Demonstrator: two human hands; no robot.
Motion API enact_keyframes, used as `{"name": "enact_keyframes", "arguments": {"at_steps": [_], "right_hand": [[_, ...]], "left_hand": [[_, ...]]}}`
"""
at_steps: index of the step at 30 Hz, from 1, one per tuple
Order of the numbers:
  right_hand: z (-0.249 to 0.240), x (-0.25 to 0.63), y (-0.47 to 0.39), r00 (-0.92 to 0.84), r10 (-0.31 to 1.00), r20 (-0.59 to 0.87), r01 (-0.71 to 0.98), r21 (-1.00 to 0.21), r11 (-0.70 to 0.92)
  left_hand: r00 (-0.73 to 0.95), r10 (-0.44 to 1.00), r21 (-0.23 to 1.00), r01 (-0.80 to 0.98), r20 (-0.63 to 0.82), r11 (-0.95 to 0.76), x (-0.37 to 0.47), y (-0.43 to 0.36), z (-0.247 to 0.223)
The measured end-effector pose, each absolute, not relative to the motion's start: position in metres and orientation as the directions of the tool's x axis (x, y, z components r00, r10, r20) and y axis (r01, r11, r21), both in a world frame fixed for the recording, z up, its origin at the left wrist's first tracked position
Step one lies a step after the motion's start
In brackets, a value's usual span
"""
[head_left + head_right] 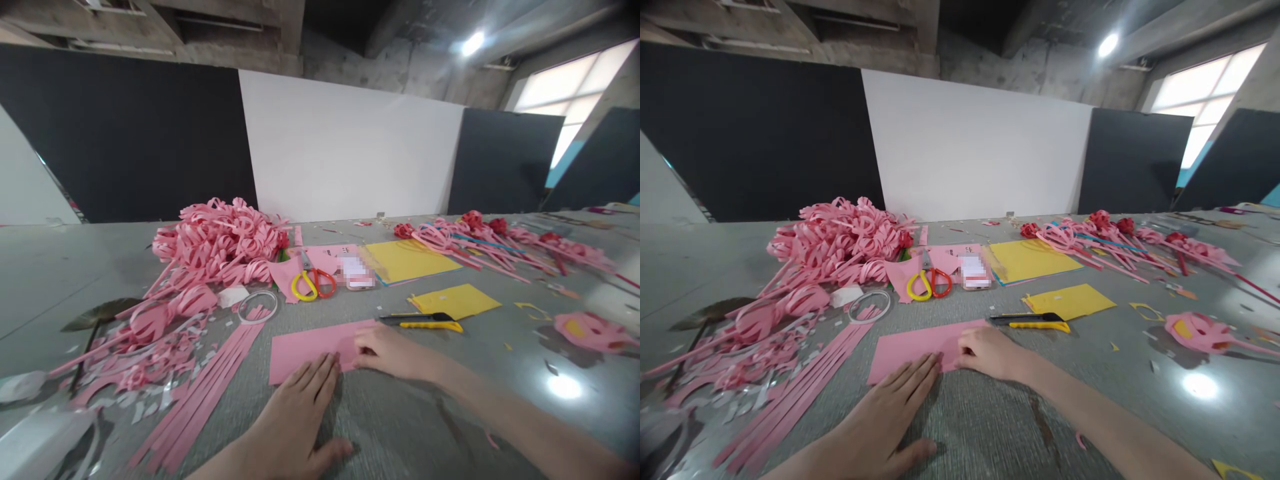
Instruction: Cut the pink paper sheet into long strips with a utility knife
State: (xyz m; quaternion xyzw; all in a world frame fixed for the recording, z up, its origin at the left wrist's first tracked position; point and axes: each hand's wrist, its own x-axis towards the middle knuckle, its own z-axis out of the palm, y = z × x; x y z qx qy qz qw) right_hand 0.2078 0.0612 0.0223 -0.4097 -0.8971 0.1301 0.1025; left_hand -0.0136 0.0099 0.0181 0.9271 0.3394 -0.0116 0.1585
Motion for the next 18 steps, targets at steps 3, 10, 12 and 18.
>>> {"name": "enact_keyframes", "arguments": {"at_steps": [3,10,12,18], "right_hand": [[0.024,0.207,0.061,-0.648,0.759,0.059,0.713,-0.303,0.632],[0.021,0.207,0.062,-0.654,0.755,0.050,0.724,-0.248,0.643],[0.019,0.208,0.063,-0.651,0.757,0.055,0.732,-0.220,0.645],[0.014,0.209,0.060,-0.582,0.809,0.086,0.799,-0.123,0.588]], "left_hand": [[0.776,0.624,0.302,0.619,-0.094,-0.725,-0.015,0.010,0.016],[0.773,0.627,0.310,0.621,-0.094,-0.720,-0.014,0.009,0.018],[0.771,0.632,0.310,0.622,-0.081,-0.719,-0.013,0.009,0.018],[0.732,0.680,0.257,0.665,-0.037,-0.702,-0.005,0.008,0.021]]}}
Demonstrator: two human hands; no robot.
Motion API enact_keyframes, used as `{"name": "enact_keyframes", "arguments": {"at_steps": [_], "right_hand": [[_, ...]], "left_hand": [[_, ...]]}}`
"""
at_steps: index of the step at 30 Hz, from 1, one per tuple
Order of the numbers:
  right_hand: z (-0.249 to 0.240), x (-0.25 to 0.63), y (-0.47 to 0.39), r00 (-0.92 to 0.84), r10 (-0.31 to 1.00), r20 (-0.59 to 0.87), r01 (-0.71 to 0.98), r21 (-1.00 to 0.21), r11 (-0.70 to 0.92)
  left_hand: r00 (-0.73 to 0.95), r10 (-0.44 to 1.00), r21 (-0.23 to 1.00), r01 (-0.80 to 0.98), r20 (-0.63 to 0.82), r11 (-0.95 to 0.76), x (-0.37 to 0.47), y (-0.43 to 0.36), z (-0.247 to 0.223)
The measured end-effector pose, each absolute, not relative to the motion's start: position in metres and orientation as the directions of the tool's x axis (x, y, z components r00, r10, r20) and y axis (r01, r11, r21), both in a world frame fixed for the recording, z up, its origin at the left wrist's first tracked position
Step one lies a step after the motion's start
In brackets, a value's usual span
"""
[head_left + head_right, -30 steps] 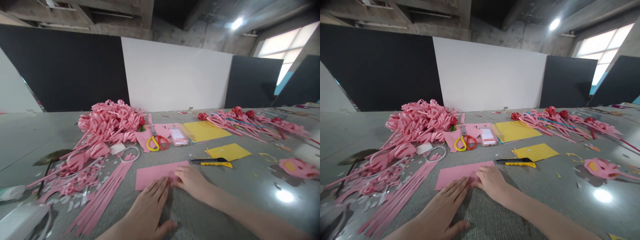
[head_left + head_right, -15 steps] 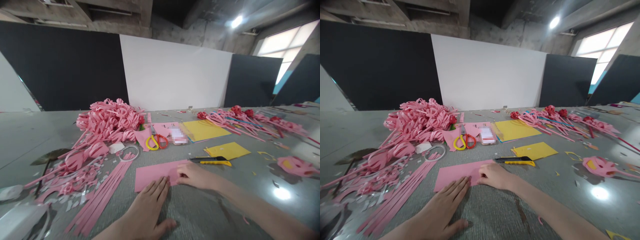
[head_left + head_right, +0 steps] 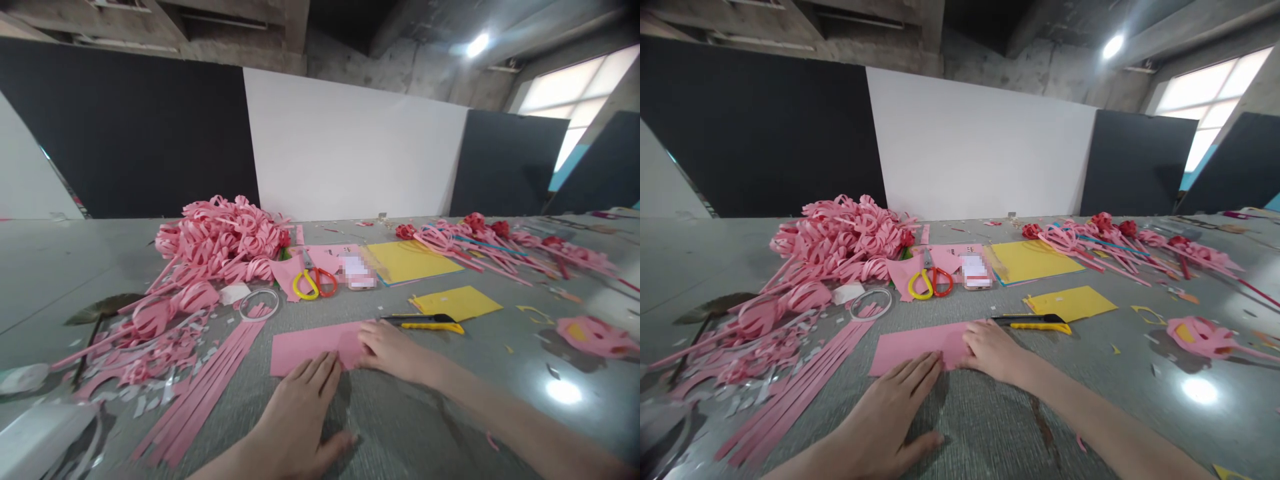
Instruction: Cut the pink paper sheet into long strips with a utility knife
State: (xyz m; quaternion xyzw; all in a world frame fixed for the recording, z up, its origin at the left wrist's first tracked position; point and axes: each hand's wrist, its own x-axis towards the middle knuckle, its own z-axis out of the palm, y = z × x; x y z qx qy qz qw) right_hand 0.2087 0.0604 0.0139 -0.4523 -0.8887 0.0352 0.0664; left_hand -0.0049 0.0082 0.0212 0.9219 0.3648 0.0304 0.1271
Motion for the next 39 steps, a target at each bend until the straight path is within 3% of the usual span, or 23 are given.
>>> {"name": "enact_keyframes", "arguments": {"at_steps": [5,12,18,21,39], "right_hand": [[0.014,0.206,0.057,-0.620,0.777,0.110,0.761,-0.157,0.629],[0.011,0.208,0.060,-0.612,0.774,0.162,0.739,-0.232,0.633],[0.022,0.219,0.065,-0.678,0.733,0.043,0.653,-0.423,0.629],[0.026,0.222,0.066,-0.677,0.736,0.016,0.648,-0.462,0.606],[0.026,0.222,0.064,-0.613,0.790,0.010,0.782,-0.136,0.608]], "left_hand": [[0.712,0.702,0.231,0.683,0.002,-0.693,-0.002,0.006,0.026],[0.791,0.612,0.332,0.579,-0.007,-0.745,-0.007,0.008,0.018],[0.781,0.620,0.347,0.603,-0.075,-0.718,-0.008,0.007,0.020],[0.783,0.617,0.352,0.601,-0.080,-0.717,-0.008,0.007,0.020],[0.770,0.628,0.335,0.625,-0.112,-0.705,-0.006,0.006,0.024]]}}
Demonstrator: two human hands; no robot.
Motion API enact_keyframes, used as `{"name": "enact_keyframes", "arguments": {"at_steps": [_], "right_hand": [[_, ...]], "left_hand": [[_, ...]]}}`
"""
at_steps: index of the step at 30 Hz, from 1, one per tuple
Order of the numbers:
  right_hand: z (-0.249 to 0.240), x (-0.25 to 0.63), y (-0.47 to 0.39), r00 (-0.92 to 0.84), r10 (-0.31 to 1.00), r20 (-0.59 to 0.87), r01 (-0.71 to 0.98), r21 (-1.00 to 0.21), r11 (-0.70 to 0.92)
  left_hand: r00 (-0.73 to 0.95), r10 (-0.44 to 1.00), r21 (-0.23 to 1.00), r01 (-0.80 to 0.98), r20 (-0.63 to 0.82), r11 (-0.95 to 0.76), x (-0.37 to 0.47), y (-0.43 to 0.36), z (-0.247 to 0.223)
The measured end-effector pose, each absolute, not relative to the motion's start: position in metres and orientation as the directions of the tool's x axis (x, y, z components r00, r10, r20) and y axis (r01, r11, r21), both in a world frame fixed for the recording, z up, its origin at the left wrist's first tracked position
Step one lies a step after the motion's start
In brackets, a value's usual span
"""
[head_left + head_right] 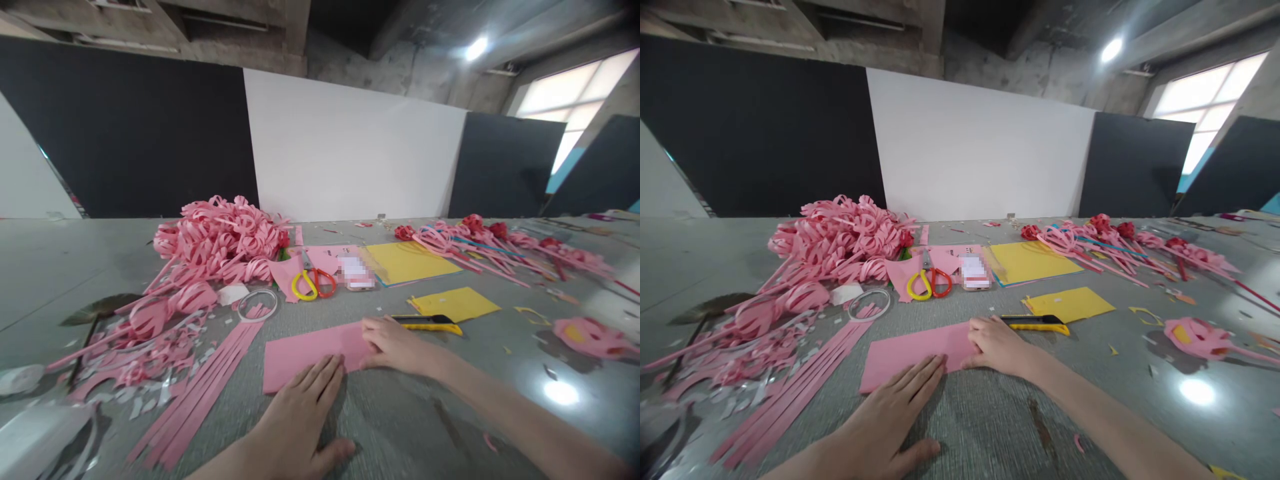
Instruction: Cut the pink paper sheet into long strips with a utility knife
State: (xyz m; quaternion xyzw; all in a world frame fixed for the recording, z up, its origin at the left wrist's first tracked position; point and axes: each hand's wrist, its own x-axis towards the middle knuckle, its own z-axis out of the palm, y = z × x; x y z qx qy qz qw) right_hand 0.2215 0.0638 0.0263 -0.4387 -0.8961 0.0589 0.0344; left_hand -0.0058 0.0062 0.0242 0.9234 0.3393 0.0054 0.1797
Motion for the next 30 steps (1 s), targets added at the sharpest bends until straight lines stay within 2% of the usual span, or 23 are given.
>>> {"name": "enact_keyframes", "arguments": {"at_steps": [6,13,21,23,27,30], "right_hand": [[0.028,0.230,0.071,-0.617,0.787,-0.024,0.783,-0.116,0.611],[0.026,0.252,0.086,-0.714,0.699,-0.036,0.698,-0.111,0.707],[0.047,0.275,0.091,-0.679,0.730,-0.079,0.734,-0.074,0.675],[0.053,0.275,0.089,-0.668,0.741,-0.065,0.742,-0.137,0.657],[0.062,0.253,0.072,-0.669,0.743,0.019,0.690,-0.355,0.630],[0.056,0.225,0.055,-0.699,0.714,0.032,0.650,-0.387,0.654]], "left_hand": [[0.770,0.629,0.335,0.623,-0.107,-0.707,-0.007,0.006,0.022],[0.766,0.634,0.350,0.626,-0.106,-0.697,-0.007,0.007,0.023],[0.763,0.639,0.359,0.625,-0.095,-0.693,-0.007,0.006,0.022],[0.768,0.635,0.366,0.617,-0.086,-0.697,-0.008,0.006,0.023],[0.776,0.627,0.377,0.603,-0.071,-0.703,-0.009,0.007,0.023],[0.768,0.639,0.357,0.609,-0.046,-0.708,-0.011,0.007,0.017]]}}
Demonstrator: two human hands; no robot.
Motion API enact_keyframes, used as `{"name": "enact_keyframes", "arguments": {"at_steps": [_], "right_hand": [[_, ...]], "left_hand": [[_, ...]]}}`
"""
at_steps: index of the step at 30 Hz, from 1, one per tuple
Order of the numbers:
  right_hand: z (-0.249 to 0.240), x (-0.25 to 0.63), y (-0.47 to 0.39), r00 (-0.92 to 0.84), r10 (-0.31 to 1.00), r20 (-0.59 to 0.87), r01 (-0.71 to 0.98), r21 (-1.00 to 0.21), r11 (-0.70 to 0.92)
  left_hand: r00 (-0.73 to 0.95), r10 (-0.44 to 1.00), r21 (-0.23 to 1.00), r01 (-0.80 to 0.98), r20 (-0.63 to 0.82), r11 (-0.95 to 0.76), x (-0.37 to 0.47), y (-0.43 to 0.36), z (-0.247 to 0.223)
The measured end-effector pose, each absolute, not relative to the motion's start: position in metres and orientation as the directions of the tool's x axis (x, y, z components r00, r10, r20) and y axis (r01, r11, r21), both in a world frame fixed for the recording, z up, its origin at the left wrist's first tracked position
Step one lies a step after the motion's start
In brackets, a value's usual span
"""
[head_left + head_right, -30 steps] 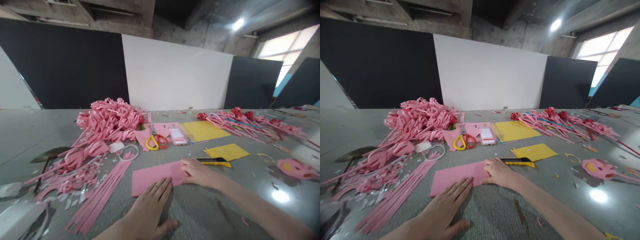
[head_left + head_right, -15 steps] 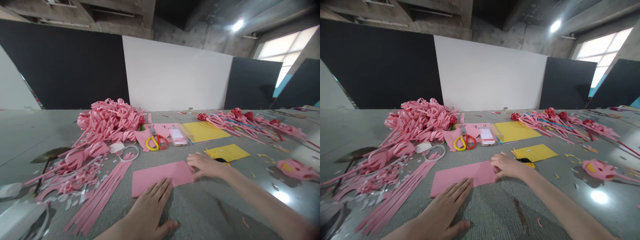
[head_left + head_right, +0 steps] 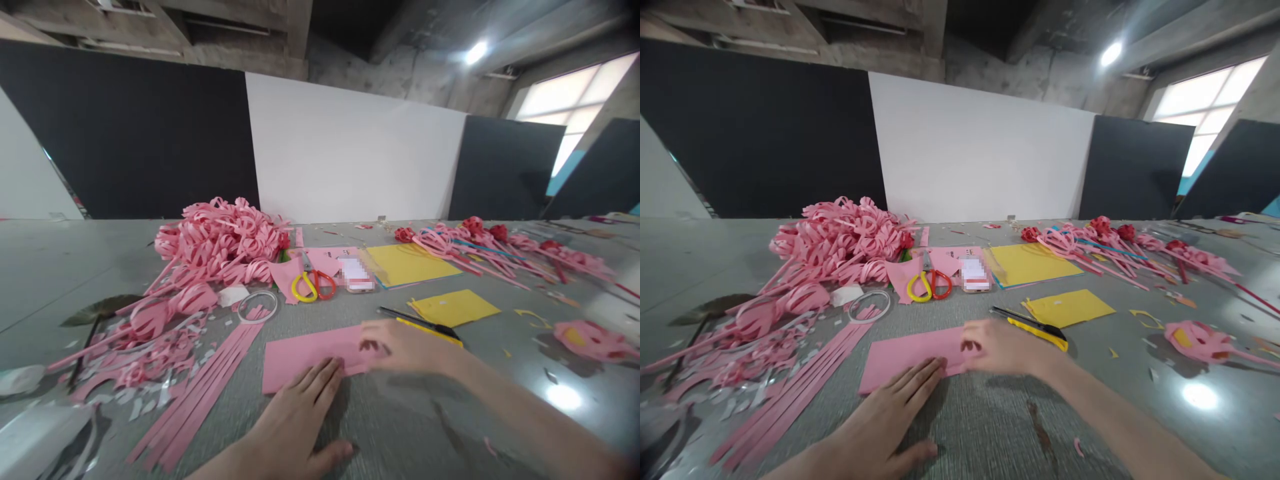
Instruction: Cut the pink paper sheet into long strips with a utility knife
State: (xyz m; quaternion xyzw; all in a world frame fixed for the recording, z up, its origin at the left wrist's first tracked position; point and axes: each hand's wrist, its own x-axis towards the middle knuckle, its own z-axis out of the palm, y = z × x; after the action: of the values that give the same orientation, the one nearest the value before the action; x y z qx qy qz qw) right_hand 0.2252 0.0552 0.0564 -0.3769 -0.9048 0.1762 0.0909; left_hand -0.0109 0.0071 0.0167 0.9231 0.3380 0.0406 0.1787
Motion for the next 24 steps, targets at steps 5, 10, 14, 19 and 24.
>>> {"name": "enact_keyframes", "arguments": {"at_steps": [5,10,14,19,24], "right_hand": [[0.036,0.201,0.045,-0.664,0.747,-0.021,0.691,-0.400,0.603],[0.034,0.212,0.054,-0.655,0.750,-0.084,0.705,-0.423,0.569],[0.036,0.218,0.058,-0.653,0.753,-0.082,0.709,-0.417,0.569],[0.026,0.204,0.050,-0.604,0.796,0.032,0.733,-0.371,0.571],[0.005,0.190,0.046,-0.569,0.795,0.209,0.719,-0.343,0.605]], "left_hand": [[0.674,0.724,0.295,0.669,0.147,-0.682,-0.011,0.008,0.007],[0.546,0.811,0.295,0.755,0.211,-0.586,-0.017,0.024,0.015],[0.491,0.853,0.411,0.751,0.175,-0.517,-0.023,0.034,0.020],[0.476,0.867,0.502,0.720,0.146,-0.479,-0.023,0.037,0.016],[0.450,0.878,0.465,0.751,0.160,-0.469,-0.021,0.036,0.013]]}}
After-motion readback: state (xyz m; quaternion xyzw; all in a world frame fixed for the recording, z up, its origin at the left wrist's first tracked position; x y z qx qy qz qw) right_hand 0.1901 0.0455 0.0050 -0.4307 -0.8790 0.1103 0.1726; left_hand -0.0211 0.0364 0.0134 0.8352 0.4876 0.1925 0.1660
